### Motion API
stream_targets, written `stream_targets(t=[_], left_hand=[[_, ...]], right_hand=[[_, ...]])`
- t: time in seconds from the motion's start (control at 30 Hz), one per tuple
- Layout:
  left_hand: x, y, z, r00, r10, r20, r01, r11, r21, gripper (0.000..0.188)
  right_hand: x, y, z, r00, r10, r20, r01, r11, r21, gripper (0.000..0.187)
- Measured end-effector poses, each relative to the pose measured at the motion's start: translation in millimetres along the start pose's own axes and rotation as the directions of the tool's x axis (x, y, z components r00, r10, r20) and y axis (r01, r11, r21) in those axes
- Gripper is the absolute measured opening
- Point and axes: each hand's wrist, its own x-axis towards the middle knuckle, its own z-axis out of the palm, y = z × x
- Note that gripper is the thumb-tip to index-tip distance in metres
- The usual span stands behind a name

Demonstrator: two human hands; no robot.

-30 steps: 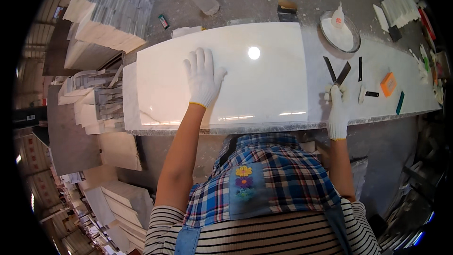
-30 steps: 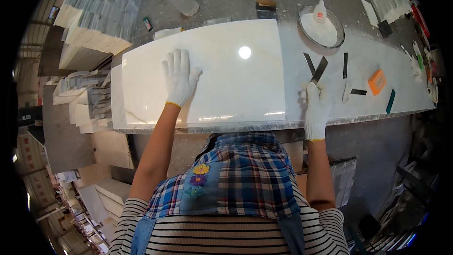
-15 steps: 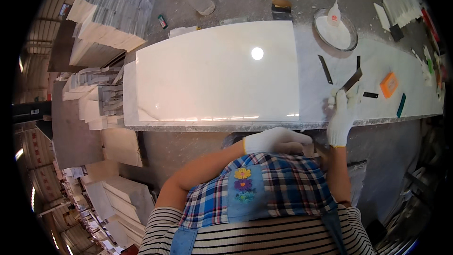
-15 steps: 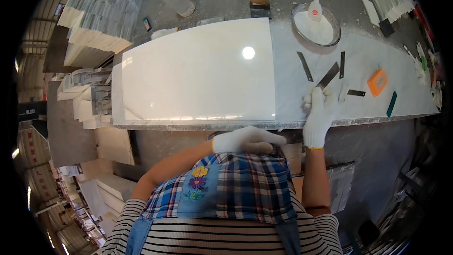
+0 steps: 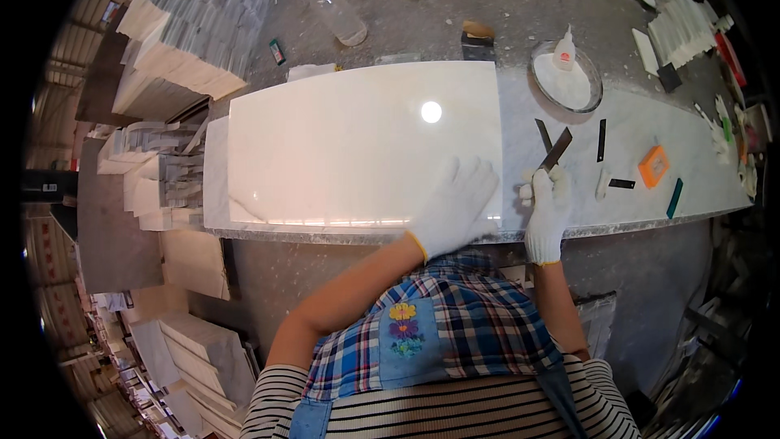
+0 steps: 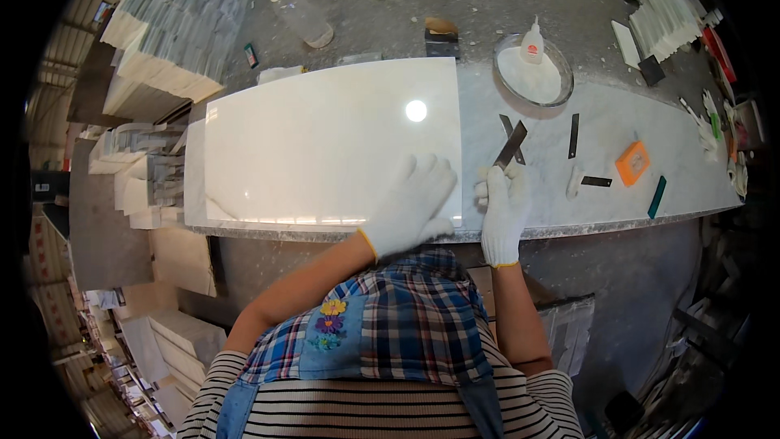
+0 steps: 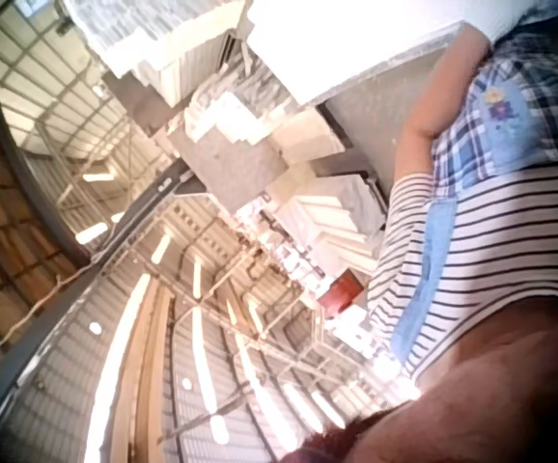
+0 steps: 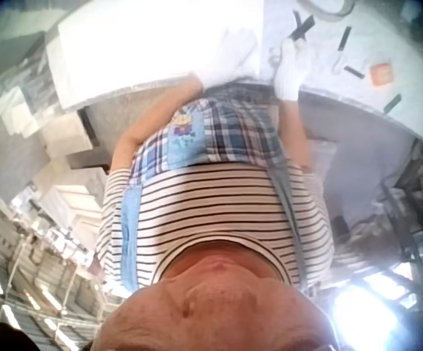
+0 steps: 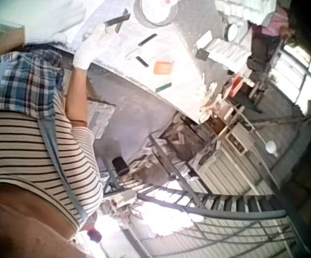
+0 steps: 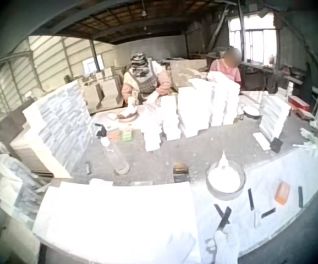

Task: The person applies a white substance to a large white rectangular panel using a small brush and a scraper. They repeatedly dip the brush into a container and spread the substance across the panel's surface, then use the scraper to smooth it. The person works at a table in a workshop with stacks of similar panels nearby.

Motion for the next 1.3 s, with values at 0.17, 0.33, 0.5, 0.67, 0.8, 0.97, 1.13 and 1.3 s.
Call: stream_targets(t=[0.17,0.33,0.5,0.67,0.8,0.97,1.13,1.3], left_hand=[[19.9,-47.6,16.3,0.991,0.109,-0.075,-0.094,0.98,0.176,0.087],[26.4,-63.2,-13.8,0.99,-0.094,-0.103,0.104,0.989,0.102,0.087],[-41.3,-122.9,-20.0,0.867,-0.46,-0.192,0.48,0.874,0.079,0.089],[-252.1,-220.8,-28.2,0.418,-0.794,-0.441,0.878,0.478,-0.028,0.086],[-400.6,-199.5,-65.4,0.056,-0.589,-0.806,0.859,-0.383,0.34,0.058],[-373.1,-162.2,-89.9,0.001,-0.628,-0.778,0.947,-0.25,0.203,0.039],[-201.8,-100.6,-22.0,0.425,-0.731,-0.534,0.895,0.427,0.129,0.076],[-83.1,-39.0,-24.5,0.87,-0.487,0.081,0.491,0.87,-0.043,0.094]], right_hand=[[0.9,4.1,-3.1,0.999,0.036,0.021,-0.036,0.999,-0.007,0.019],[-1.1,10.4,-2.7,0.993,0.107,0.041,-0.11,0.989,0.095,0.016],[1.7,2.4,4.9,0.995,0.094,0.024,-0.094,0.996,-0.009,0.021],[16.6,-7.1,15.2,0.998,0.021,0.063,-0.02,1.0,-0.017,0.015],[25.2,-10.9,25.4,0.989,0.002,0.145,-0.001,1.0,-0.011,0.017],[20.5,-17.3,55.5,0.979,0.03,0.203,-0.029,1.0,-0.005,0.02],[17.7,-14.2,81.5,0.93,0.026,0.366,0.0,0.997,-0.072,0.02],[7.0,-16.2,106.1,0.889,0.013,0.458,0.063,0.987,-0.15,0.024]])
